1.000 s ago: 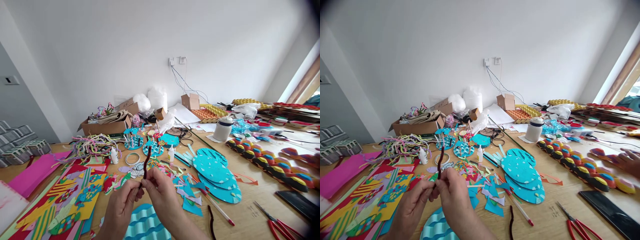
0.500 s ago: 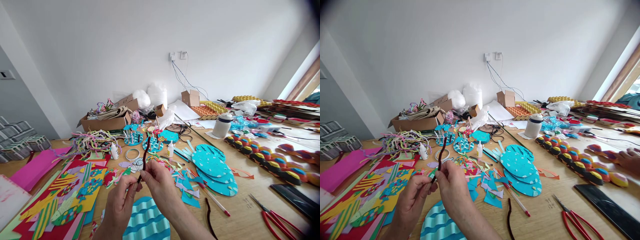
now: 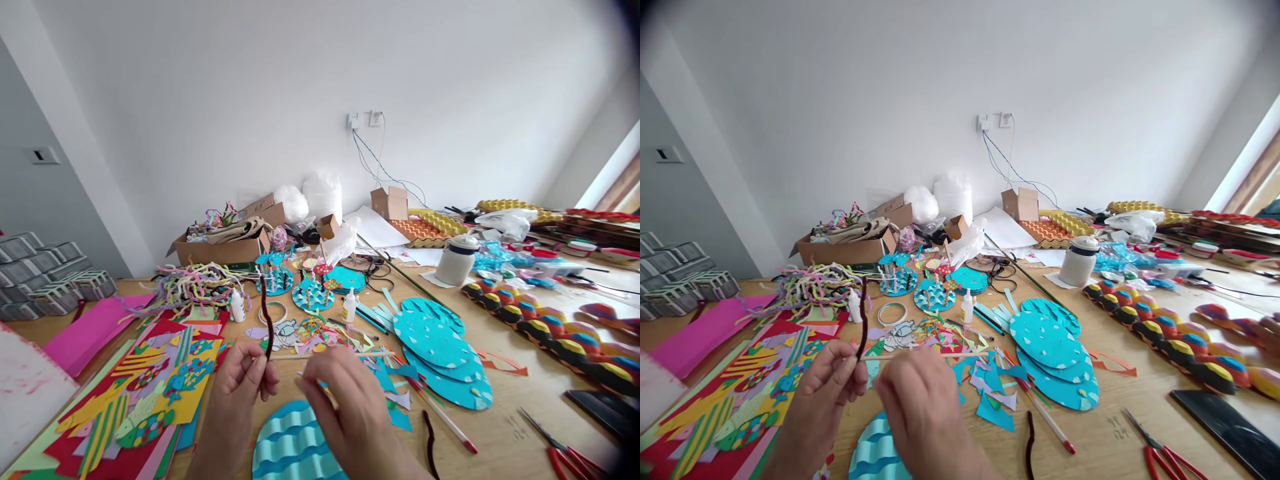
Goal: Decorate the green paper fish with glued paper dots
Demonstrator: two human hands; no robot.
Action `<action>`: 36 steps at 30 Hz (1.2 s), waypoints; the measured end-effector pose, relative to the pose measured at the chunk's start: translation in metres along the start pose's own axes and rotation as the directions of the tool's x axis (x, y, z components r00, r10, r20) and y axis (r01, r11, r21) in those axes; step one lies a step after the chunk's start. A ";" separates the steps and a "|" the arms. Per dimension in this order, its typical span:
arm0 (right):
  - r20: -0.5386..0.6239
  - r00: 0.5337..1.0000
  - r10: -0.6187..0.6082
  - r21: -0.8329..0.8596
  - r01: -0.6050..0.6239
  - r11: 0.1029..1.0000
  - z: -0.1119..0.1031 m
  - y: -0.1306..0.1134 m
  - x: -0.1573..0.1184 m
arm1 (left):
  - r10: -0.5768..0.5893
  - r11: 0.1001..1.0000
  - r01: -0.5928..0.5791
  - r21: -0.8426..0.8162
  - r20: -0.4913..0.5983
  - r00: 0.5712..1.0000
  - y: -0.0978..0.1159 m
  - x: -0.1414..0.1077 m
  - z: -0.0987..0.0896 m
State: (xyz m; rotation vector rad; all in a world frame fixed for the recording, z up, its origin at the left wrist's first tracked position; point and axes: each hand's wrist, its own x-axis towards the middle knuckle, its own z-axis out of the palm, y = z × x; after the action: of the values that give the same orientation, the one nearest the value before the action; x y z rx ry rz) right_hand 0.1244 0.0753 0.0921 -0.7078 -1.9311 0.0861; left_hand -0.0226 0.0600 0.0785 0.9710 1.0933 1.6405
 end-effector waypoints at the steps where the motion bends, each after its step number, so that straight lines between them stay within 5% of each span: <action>1: 0.039 0.995 -0.097 0.002 0.097 0.995 -0.001 0.001 -0.006 | -0.061 0.995 0.060 -0.076 -0.012 0.998 0.004 0.000 -0.001; 3: 0.112 0.986 -0.125 0.010 0.125 0.992 0.000 0.007 -0.016 | -0.169 0.957 0.165 -0.239 0.004 0.986 0.010 -0.001 -0.002; 7: -0.031 0.999 -0.029 -0.050 0.027 0.998 0.003 0.018 -0.010 | -0.310 0.826 0.336 -0.452 0.134 0.941 0.012 -0.006 0.004; 10: -0.009 0.997 -0.080 -0.011 0.080 0.997 0.003 0.019 0.009 | -0.349 0.759 0.419 -0.498 0.232 0.908 0.010 -0.010 0.014; 15: 0.024 0.997 -0.076 0.123 0.072 0.990 0.011 0.022 0.025 | -0.327 0.748 0.435 -0.501 0.292 0.899 0.010 -0.014 0.018; 20: 0.158 0.970 0.183 0.242 -0.218 0.946 0.028 0.022 0.005 | -0.266 0.821 0.320 -0.473 0.179 0.947 0.011 -0.014 0.011; 23: 0.287 0.889 0.356 0.407 -0.450 0.795 0.041 0.017 -0.008 | -0.230 0.877 0.253 -0.408 0.106 0.967 0.009 -0.012 0.009; 26: 0.423 0.740 0.523 0.486 -0.673 0.558 0.051 0.010 -0.015 | -0.191 0.936 0.210 -0.283 0.092 0.977 0.005 -0.010 0.006; 30: 0.588 0.552 0.591 0.483 -0.826 0.291 0.051 0.001 -0.014 | -0.097 0.995 0.100 -0.025 0.084 0.992 0.002 -0.008 0.002; 33: 0.624 0.490 0.608 0.513 -0.844 0.153 0.049 -0.002 -0.013 | 0.029 0.989 -0.040 0.140 0.080 0.996 0.001 -0.006 0.000; 36: 0.625 0.454 0.634 0.505 -0.855 0.115 0.047 -0.003 -0.014 | 0.142 0.947 -0.157 0.279 0.073 0.987 -0.002 -0.003 -0.002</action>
State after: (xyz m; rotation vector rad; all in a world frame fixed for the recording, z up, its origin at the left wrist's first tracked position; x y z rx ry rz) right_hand 0.0868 0.0774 0.0601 -1.0105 -1.2546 1.7119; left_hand -0.0235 0.0571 0.0761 1.3045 1.2691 1.5944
